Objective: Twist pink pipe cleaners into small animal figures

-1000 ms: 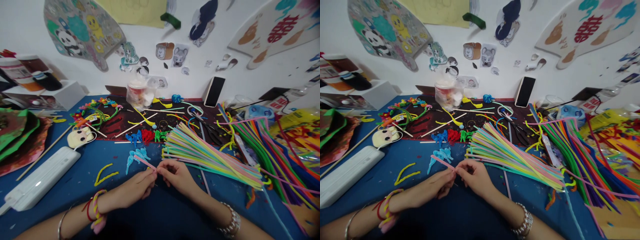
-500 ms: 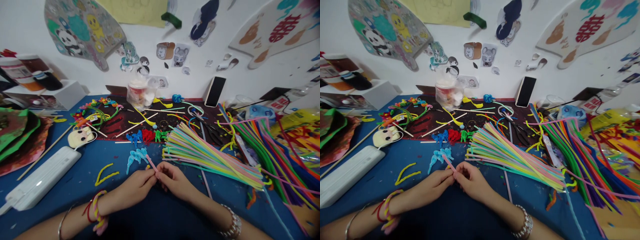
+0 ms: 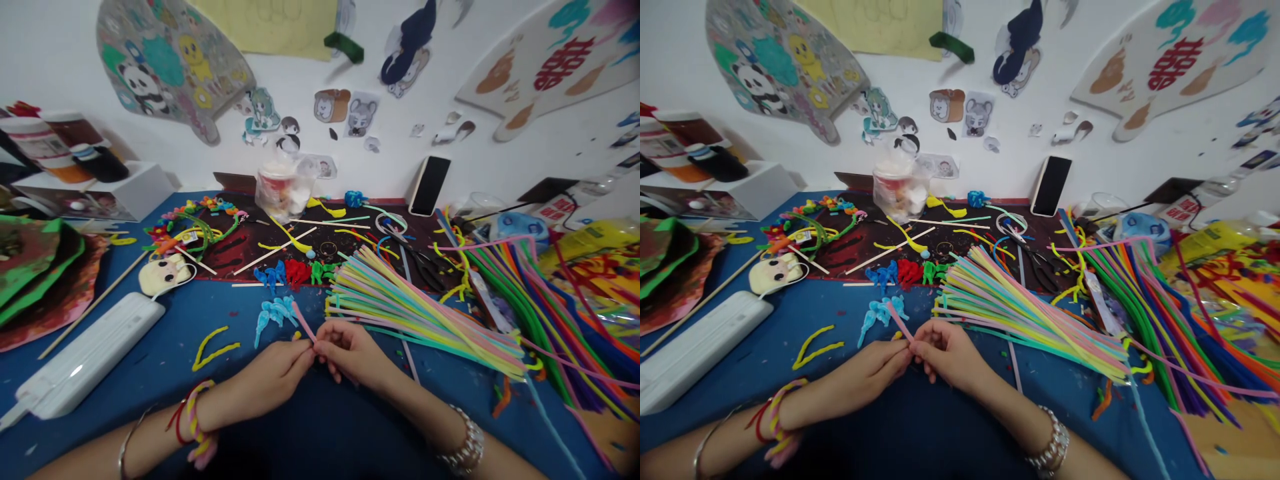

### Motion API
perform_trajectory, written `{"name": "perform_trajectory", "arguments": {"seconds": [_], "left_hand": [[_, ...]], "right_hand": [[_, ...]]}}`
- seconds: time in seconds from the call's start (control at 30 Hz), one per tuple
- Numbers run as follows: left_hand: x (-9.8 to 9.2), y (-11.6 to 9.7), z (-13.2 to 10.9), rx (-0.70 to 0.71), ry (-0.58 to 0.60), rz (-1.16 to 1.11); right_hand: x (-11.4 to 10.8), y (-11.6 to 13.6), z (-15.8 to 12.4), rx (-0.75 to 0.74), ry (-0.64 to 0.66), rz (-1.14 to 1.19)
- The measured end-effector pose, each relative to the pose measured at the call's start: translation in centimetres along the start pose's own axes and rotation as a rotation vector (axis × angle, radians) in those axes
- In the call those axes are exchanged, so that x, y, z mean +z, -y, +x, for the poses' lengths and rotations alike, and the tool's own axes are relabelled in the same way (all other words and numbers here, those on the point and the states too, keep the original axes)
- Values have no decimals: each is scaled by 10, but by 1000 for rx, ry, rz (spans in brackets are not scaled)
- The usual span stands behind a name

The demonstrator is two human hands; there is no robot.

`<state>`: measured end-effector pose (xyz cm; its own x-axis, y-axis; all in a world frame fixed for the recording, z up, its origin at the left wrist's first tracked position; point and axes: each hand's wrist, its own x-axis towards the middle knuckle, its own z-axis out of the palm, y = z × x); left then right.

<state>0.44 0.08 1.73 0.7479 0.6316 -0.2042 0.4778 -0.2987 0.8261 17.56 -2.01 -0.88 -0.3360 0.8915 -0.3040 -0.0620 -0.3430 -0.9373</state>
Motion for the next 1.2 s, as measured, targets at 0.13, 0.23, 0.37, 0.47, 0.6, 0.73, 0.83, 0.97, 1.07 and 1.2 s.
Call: {"name": "perform_trajectory", "arguments": {"seconds": [0.13, 0.23, 0.37, 0.47, 0.6, 0.73, 0.83, 0.97, 1.07, 1.2], "left_hand": [[2, 1, -2, 12, -32, 42], [4, 2, -4, 25, -72, 90], [5, 6, -4, 33, -73, 141], [4, 9, -4, 30, -109, 174], [-1, 11, -3, 50, -218, 72], [-4, 14, 1, 16, -238, -24], [-3, 20, 4, -18, -258, -176], [-2, 29, 10, -20, -229, -482], [-5, 32, 13, -29, -183, -578], [-7, 33, 16, -66, -124, -646]], "right_hand": [[-3, 1, 0, -53, 14, -27], [-3, 0, 0, -25, -9, -92], [-1, 0, -3, -40, -55, -263], [-1, 0, -4, -132, -79, -392], [0, 2, -3, -149, -63, -404], [0, 5, -2, -116, -12, -379], [0, 8, -2, -109, 26, -381], [-2, 9, -1, -115, 41, -371], [-5, 6, 1, -68, 32, -309], [-8, 3, 4, 58, 86, -165]]}}
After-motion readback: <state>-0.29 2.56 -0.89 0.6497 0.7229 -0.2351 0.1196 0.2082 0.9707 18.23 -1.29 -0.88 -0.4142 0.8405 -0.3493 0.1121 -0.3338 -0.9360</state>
